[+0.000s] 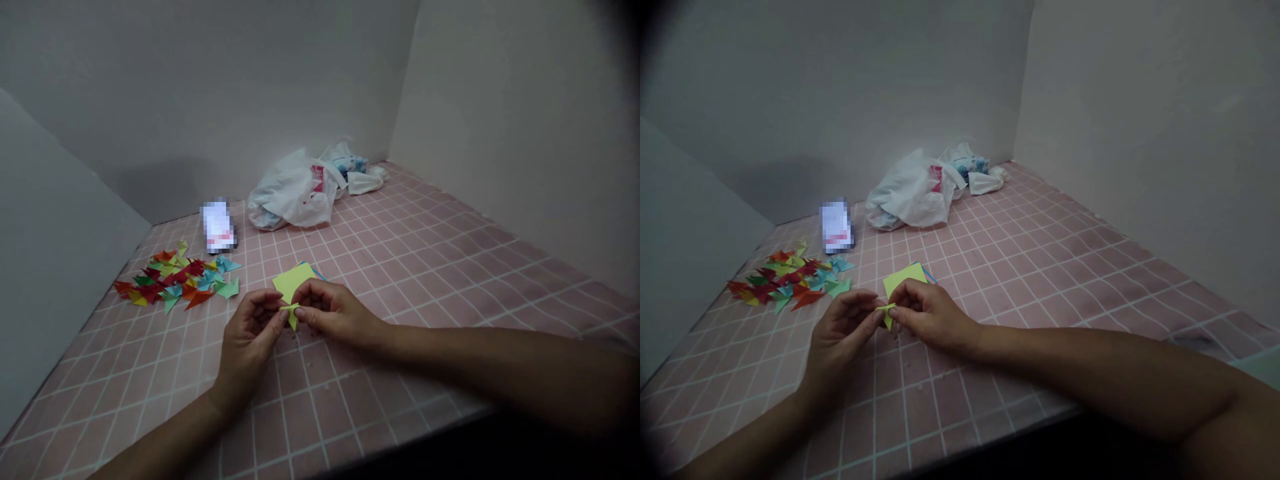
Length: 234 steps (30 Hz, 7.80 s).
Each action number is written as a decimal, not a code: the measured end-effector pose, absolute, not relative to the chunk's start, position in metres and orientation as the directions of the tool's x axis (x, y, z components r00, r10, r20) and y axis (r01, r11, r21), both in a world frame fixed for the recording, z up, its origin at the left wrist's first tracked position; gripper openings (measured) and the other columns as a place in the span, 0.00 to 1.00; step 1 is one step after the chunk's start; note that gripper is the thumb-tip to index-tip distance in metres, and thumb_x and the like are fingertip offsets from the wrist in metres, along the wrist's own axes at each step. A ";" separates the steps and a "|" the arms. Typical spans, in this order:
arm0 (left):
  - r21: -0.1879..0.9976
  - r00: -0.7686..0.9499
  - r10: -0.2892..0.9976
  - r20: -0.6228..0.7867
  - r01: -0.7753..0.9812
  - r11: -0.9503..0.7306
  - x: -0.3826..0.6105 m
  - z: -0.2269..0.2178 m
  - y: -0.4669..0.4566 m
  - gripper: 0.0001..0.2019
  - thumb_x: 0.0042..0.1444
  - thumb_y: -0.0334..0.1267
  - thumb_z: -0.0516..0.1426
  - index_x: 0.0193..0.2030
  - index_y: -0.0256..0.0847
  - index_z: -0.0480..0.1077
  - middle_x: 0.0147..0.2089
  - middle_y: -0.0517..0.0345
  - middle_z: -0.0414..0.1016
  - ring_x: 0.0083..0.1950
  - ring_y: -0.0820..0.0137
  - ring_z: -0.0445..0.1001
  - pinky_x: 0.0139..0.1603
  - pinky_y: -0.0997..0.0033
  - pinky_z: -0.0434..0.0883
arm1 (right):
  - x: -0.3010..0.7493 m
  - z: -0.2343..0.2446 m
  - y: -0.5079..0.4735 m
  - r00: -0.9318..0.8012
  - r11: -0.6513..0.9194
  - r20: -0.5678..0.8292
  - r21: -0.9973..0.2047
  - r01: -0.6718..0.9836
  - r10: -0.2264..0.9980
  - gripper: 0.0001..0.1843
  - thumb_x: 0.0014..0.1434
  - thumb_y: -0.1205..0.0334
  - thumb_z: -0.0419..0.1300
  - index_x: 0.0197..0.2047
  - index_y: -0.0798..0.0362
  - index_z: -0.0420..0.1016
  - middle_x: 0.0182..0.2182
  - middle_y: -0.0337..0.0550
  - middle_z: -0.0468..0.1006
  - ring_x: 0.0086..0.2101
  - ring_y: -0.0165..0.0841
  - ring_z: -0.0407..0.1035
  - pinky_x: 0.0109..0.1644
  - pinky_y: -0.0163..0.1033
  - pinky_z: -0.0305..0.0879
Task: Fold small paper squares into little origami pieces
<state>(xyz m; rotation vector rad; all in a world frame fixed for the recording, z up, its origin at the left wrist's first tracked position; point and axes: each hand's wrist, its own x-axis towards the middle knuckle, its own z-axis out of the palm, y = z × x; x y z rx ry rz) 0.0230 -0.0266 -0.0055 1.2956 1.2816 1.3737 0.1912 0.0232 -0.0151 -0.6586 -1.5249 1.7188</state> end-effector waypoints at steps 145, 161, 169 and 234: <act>0.985 0.205 0.977 -0.057 0.170 0.022 0.021 0.005 -0.025 0.10 0.60 0.41 0.58 0.31 0.39 0.71 0.24 0.62 0.72 0.25 0.74 0.70 0.28 0.74 0.67 | 0.197 -0.007 0.021 -0.595 0.488 0.349 -0.868 0.085 0.724 0.16 0.63 0.60 0.56 0.24 0.53 0.61 0.21 0.35 0.65 0.24 0.27 0.59 0.29 0.35 0.53; 0.992 0.192 0.973 -0.125 0.030 0.121 0.022 -0.008 -0.024 0.13 0.57 0.48 0.63 0.36 0.38 0.71 0.27 0.63 0.71 0.28 0.74 0.68 0.31 0.74 0.65 | 0.193 -0.011 0.017 -0.467 0.281 0.229 -0.959 0.044 0.854 0.15 0.62 0.58 0.55 0.25 0.52 0.62 0.22 0.36 0.66 0.25 0.28 0.59 0.30 0.35 0.55; 0.995 0.142 0.985 -0.095 -0.028 0.100 0.016 -0.005 -0.024 0.10 0.59 0.42 0.62 0.33 0.39 0.71 0.27 0.62 0.73 0.30 0.74 0.69 0.34 0.74 0.65 | 0.189 -0.018 0.019 -0.608 -0.086 0.045 -0.979 -0.185 0.793 0.09 0.57 0.59 0.60 0.29 0.53 0.66 0.22 0.35 0.70 0.23 0.26 0.65 0.28 0.34 0.61; 0.975 0.098 0.995 0.025 0.217 -0.046 0.012 0.004 -0.018 0.08 0.58 0.40 0.59 0.30 0.39 0.71 0.26 0.61 0.71 0.29 0.72 0.69 0.33 0.71 0.66 | 0.196 -0.010 0.026 -0.605 0.208 0.135 -0.977 0.052 0.785 0.09 0.61 0.61 0.55 0.29 0.53 0.66 0.22 0.36 0.69 0.24 0.28 0.63 0.29 0.35 0.58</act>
